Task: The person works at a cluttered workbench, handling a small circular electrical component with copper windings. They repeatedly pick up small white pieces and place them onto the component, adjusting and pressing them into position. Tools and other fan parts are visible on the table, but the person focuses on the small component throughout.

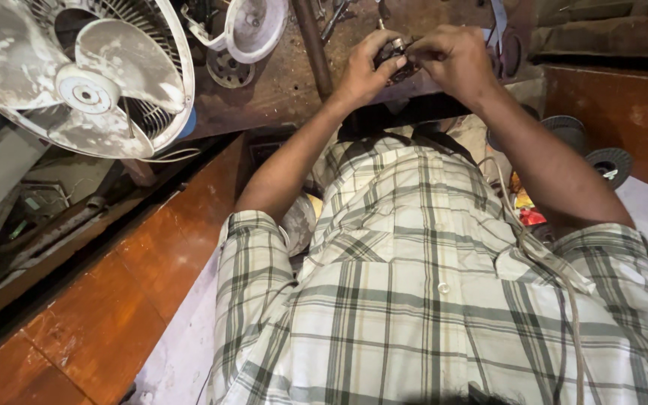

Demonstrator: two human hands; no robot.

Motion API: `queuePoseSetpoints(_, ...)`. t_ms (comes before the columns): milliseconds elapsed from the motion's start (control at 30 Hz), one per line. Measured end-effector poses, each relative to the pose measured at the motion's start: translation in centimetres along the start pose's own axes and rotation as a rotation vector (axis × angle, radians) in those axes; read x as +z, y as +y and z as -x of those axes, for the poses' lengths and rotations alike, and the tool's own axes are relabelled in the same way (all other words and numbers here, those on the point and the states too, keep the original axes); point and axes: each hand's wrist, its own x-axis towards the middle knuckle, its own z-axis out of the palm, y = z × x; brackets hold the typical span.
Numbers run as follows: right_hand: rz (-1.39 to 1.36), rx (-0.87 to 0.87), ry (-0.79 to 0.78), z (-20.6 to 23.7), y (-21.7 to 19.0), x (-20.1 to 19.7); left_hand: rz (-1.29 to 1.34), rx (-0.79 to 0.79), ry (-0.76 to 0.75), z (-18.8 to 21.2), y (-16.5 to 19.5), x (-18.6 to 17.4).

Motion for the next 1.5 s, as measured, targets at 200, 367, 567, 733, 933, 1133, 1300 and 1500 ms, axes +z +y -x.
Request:
queuePoseSetpoints(200,0.111,0.274,0.238,1.6,-0.1,1.0,-0.03,-0.029,-0.087,0.5,-0.8,-0.4)
queuePoseSetpoints(367,-0.217,0.071,0.133,6.3,0.0,2.7,-0.297,0.382,-0.11,5.1,-0.6,-0.5)
queuePoseSetpoints(567,-0.214,0.029,0.227,9.3,-0.3,5.9,-0.425,0.523,-0.079,7.9,-1.1,0.1)
queuePoseSetpoints(733,-0.163,0.047,0.265,8.9,-1.2,5.8,-0.429,0.502,-0.037,7.9,-0.8,0.5)
queuePoseSetpoints(933,-0.236,0.095,0.287,7.5,-1.9,5.5,-0.396,0.418,-0.004,6.9,-0.1,0.4)
queuePoseSetpoints(1133,-0.513,0.217,0.212,5.4,1.0,5.2,-0.296,0.177,-0.044,4.7,1.7,-0.1)
queuePoseSetpoints(1300,-0.921,0.488,0.303,2.3,2.9,8.1,-0.18,0.071,-0.14,1.9,2.0,-1.2)
queuePoseSetpoints(1500,-0.88,0.465,0.217,2.5,4.9,4.1,-0.201,-0.152,-0.018,1.3,0.5,0.1)
